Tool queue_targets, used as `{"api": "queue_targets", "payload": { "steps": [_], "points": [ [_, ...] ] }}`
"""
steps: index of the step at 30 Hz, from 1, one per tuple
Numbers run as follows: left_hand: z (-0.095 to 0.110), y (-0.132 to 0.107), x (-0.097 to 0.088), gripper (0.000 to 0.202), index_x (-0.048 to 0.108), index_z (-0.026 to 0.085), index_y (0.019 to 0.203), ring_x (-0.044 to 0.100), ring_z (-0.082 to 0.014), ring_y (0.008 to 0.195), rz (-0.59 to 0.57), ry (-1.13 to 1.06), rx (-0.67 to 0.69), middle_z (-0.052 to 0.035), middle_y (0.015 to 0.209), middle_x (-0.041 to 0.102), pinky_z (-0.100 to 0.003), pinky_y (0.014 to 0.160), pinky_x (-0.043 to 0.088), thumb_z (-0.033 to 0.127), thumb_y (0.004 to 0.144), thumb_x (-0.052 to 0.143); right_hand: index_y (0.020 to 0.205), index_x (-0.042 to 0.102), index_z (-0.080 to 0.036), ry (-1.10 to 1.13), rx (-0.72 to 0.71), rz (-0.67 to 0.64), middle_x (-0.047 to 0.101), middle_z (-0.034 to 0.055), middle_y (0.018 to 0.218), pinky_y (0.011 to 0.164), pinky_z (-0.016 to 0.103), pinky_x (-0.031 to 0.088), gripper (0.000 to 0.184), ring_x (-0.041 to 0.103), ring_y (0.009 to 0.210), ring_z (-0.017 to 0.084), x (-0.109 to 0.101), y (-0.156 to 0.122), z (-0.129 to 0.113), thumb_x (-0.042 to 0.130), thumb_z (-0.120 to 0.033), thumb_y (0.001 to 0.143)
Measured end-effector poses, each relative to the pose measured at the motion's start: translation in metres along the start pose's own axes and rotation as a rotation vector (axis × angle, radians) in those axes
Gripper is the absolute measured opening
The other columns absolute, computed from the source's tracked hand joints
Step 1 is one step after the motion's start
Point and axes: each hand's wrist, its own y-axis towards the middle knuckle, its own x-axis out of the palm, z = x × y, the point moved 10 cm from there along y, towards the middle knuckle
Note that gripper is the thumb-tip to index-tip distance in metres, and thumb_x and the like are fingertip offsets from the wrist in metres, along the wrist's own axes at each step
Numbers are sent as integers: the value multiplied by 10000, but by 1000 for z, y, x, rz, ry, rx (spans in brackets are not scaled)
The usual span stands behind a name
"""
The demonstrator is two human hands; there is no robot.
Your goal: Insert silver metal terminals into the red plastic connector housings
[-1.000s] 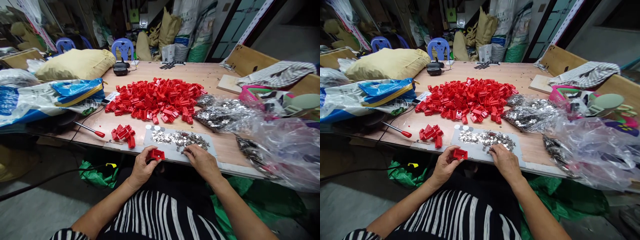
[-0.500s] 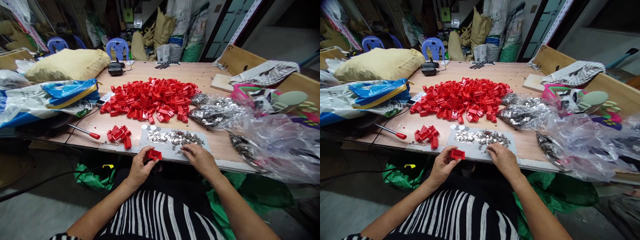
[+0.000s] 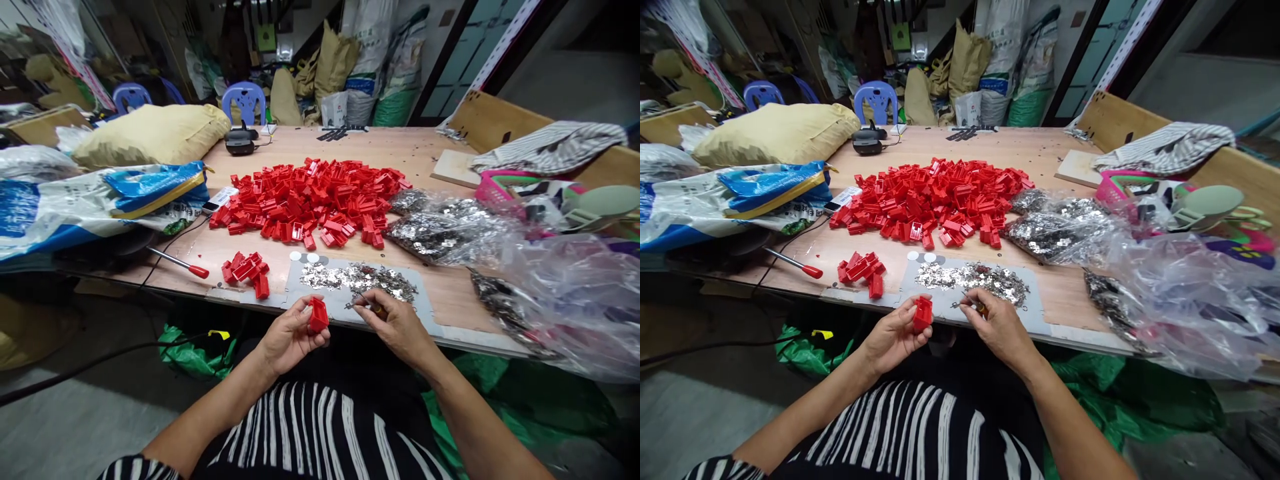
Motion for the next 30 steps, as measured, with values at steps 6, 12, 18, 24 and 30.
{"api": "queue_targets", "payload": {
  "steps": [6, 12, 18, 24, 30],
  "points": [
    [-14, 4, -1, 188, 567, 163, 993, 642, -117, 664, 6, -54, -50, -47, 825, 632, -204, 609, 515, 246, 836, 629, 870, 611, -213, 119, -175, 1, 665, 12, 754, 604, 245, 448, 73, 588, 635, 138, 12, 3, -38, 544, -236, 889],
    [-17, 4, -4, 149, 588, 146, 944, 643, -125, 702, 31, -62, -53, -48, 821, 630, -211, 608, 526, 253, 846, 625, 863, 621, -221, 58, -336, -12, 681, 42, 815, 684, 286, 491, 142, 631, 751, 167, 18, 1, -51, 494, -158, 879],
    [-22, 6, -2, 177, 582, 134, 901, 636, -119, 678, 23, -61, -70, -47, 810, 622, -197, 579, 519, 263, 815, 666, 872, 624, -224, 16, -352, -58, 684, 48, 824, 691, 291, 498, 139, 638, 766, 173, 26, -3, -49, 491, -194, 902],
    [-25, 7, -1, 204, 579, 131, 892, 623, -110, 640, 19, -32, -71, -39, 777, 616, -183, 536, 500, 286, 803, 677, 899, 638, -218, 33, -353, -113, 678, 49, 853, 716, 295, 494, 153, 627, 790, 171, 32, -5, -48, 487, -195, 915],
    [-27, 7, -5, 199, 575, 146, 929, 619, -106, 617, 19, -22, -79, -38, 779, 619, -178, 517, 489, 294, 821, 655, 946, 681, -223, 189, -239, -227, 681, 68, 904, 764, 315, 493, 227, 619, 843, 186, 33, -4, -43, 459, -268, 942]
  ]
}}
